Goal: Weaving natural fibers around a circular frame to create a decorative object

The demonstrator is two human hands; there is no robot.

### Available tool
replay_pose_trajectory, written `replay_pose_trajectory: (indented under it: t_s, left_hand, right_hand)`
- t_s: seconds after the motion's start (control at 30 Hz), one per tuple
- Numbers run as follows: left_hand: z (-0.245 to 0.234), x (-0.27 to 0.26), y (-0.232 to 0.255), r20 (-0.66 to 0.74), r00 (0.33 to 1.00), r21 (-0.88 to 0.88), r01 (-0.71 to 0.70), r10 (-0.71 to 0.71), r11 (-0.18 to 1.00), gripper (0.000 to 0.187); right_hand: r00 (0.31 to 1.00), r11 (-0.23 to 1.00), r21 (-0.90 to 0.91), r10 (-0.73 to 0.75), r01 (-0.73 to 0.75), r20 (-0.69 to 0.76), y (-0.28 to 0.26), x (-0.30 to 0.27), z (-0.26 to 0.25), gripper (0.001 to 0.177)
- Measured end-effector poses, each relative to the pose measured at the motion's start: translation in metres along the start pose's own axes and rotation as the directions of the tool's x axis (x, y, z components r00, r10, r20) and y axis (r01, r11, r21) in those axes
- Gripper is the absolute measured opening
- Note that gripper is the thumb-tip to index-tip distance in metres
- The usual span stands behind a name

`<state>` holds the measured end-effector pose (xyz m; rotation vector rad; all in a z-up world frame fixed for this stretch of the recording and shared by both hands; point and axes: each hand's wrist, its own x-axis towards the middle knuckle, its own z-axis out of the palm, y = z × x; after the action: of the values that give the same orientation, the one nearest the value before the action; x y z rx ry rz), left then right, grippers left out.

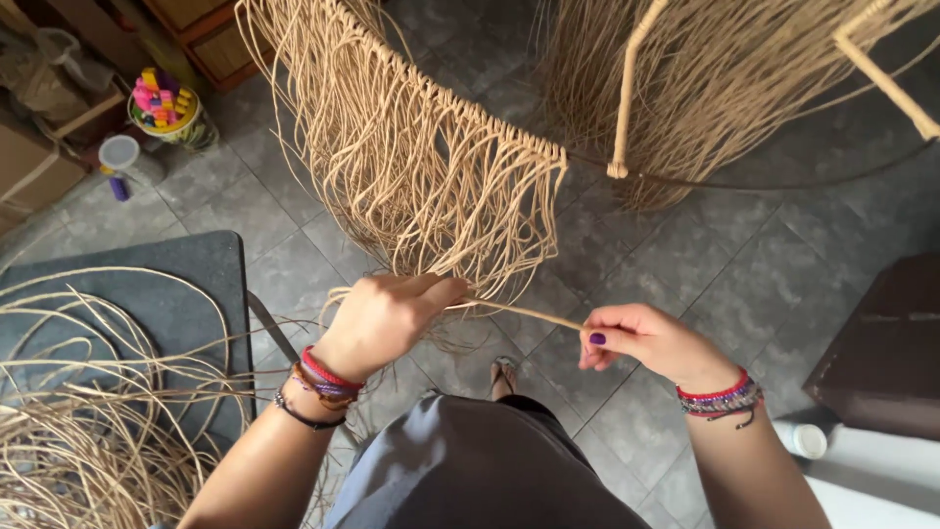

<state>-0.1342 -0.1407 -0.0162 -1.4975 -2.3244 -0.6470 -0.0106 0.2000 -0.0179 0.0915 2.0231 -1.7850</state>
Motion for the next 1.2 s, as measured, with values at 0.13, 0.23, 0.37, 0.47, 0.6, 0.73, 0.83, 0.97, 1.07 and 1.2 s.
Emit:
replay_pose_trajectory:
  t_s: [0.13, 0.23, 0.37, 0.47, 0.6, 0.73, 0.83, 0.97, 1.07, 1.2]
  left_hand:
    - [0.000, 0.002, 0.002, -0.062, 0.998, 0.076, 0.012, -0.007, 0.997, 0.025]
    - [0.002, 0.003, 0.001, -0.112, 0.993, 0.143, 0.043, -0.027, 0.989, 0.024]
    - [0.008, 0.002, 0.007, -0.144, 0.981, 0.167, 0.155, -0.131, 0.974, 0.015]
    - [0.015, 0.004, 0.022, -0.160, 0.963, 0.179, 0.246, -0.218, 0.953, 0.014]
    - [0.027, 0.015, 0.048, -0.061, 0.916, -0.242, 0.371, -0.396, 0.897, 0.033]
    - [0.026, 0.044, 0.084, 0.008, 0.951, -0.345, 0.294, -0.310, 0.891, 0.083]
    - [0.019, 0.068, 0.096, -0.427, 0.841, -0.224, 0.258, -0.333, 0.940, 0.059]
    - [0.033, 0.109, 0.090, -0.365, 0.908, -0.352, 0.069, -0.205, 0.933, 0.027]
    - [0.084, 0.122, 0.077, -0.152, 0.913, -0.308, 0.321, -0.380, 0.896, 0.052]
    - [0.117, 0.138, 0.068, -0.138, 0.841, -0.164, 0.502, -0.523, 0.849, 0.073]
  right_hand:
    - [0.987, 0.992, -0.096, 0.095, -0.083, 0.127, 0.002, 0.014, -0.018, 0.017]
    - [0.991, 0.980, -0.198, 0.036, -0.010, 0.127, -0.005, 0.020, -0.028, 0.017]
    - [0.979, 0.673, -0.717, -0.196, 0.182, 0.064, -0.035, 0.010, -0.028, 0.012]
    - [0.931, 0.529, -0.790, -0.336, 0.311, 0.141, -0.030, 0.006, -0.039, 0.010]
    - [0.814, 0.374, -0.809, -0.543, 0.452, 0.204, -0.059, 0.000, -0.055, 0.027]
    - [0.744, 0.358, -0.795, -0.647, 0.490, 0.167, -0.090, -0.002, -0.058, 0.037]
    - [0.539, 0.311, -0.858, -0.841, 0.409, -0.048, -0.100, 0.021, -0.046, 0.037]
    - [0.346, 0.407, -0.826, -0.896, 0.390, -0.278, -0.131, 0.074, -0.029, 0.020]
    - [0.529, 0.254, -0.960, -0.834, 0.120, -0.155, -0.136, 0.107, -0.029, 0.013]
    - [0.860, 0.125, -0.990, -0.495, -0.068, -0.122, -0.141, 0.113, -0.023, 0.012]
